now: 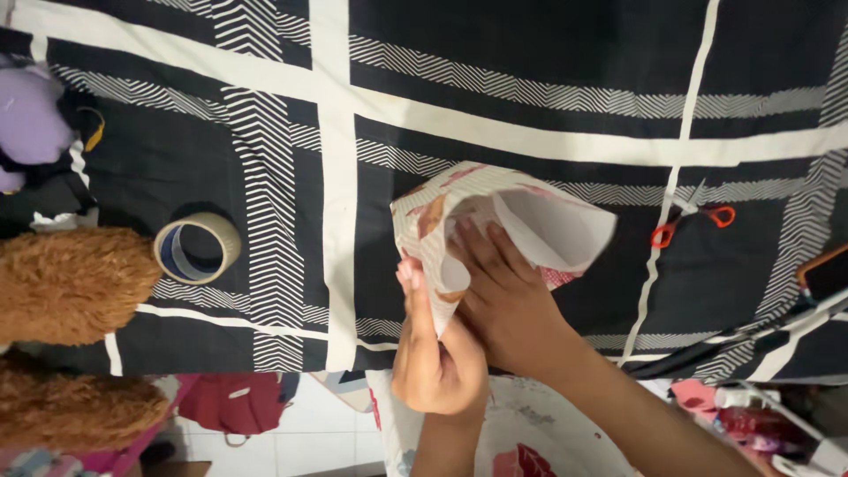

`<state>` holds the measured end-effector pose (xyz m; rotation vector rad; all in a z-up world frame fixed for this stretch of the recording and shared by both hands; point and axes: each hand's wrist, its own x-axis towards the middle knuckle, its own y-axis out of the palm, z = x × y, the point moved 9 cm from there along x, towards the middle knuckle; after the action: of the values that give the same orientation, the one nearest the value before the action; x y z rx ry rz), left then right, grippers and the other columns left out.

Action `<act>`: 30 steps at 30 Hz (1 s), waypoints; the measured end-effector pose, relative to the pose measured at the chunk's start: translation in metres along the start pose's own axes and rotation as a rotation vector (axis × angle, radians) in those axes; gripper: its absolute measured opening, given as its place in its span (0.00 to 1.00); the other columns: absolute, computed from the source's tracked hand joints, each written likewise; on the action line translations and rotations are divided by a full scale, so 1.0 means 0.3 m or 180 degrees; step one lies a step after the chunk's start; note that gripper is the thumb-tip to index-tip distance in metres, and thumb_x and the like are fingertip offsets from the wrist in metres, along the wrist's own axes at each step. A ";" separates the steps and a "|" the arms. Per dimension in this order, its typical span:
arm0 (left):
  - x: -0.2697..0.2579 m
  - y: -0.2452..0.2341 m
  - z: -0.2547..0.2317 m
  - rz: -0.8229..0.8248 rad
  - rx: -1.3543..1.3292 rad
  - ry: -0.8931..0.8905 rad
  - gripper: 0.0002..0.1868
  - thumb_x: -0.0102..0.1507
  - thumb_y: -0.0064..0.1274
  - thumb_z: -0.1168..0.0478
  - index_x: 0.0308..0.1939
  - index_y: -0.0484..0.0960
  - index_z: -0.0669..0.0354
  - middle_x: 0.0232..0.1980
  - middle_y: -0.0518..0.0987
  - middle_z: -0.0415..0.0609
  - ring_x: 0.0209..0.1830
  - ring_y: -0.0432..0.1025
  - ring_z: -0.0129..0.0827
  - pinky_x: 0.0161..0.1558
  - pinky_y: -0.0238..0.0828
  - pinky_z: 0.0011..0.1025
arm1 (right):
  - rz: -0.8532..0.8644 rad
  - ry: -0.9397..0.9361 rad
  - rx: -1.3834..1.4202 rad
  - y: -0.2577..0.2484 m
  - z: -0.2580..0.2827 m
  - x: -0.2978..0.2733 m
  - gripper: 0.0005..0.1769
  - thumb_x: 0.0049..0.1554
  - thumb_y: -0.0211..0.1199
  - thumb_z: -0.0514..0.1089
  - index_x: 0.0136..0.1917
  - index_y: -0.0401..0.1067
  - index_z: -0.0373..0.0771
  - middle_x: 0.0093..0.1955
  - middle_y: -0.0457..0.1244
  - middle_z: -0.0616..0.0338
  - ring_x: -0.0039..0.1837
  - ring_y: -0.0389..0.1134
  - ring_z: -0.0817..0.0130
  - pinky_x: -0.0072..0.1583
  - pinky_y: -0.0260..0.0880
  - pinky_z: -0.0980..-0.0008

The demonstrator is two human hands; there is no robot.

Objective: The person wraps a small rectangular box with patterned wrapping paper on a bed. They fold the paper edges, crease the folds, and secure the package with tape, completing the wrapping process.

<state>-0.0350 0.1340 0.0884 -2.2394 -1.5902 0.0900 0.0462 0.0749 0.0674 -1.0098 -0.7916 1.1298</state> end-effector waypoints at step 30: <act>0.223 -0.035 -0.114 0.0225 0.0504 -0.0265 0.27 0.65 0.43 0.77 0.69 0.71 0.74 0.60 0.83 0.59 0.52 0.83 0.36 0.52 0.79 0.25 | -0.0942 0.0496 0.0590 -0.122 0.044 0.094 0.26 0.57 0.66 0.37 0.69 0.73 0.31 0.73 0.63 0.52 0.62 0.70 0.66 0.54 0.74 0.70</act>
<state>-0.0113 0.1892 0.1350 -2.1940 -1.4897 0.3213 0.0542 0.1013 0.1067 -0.7854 -0.6722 0.8425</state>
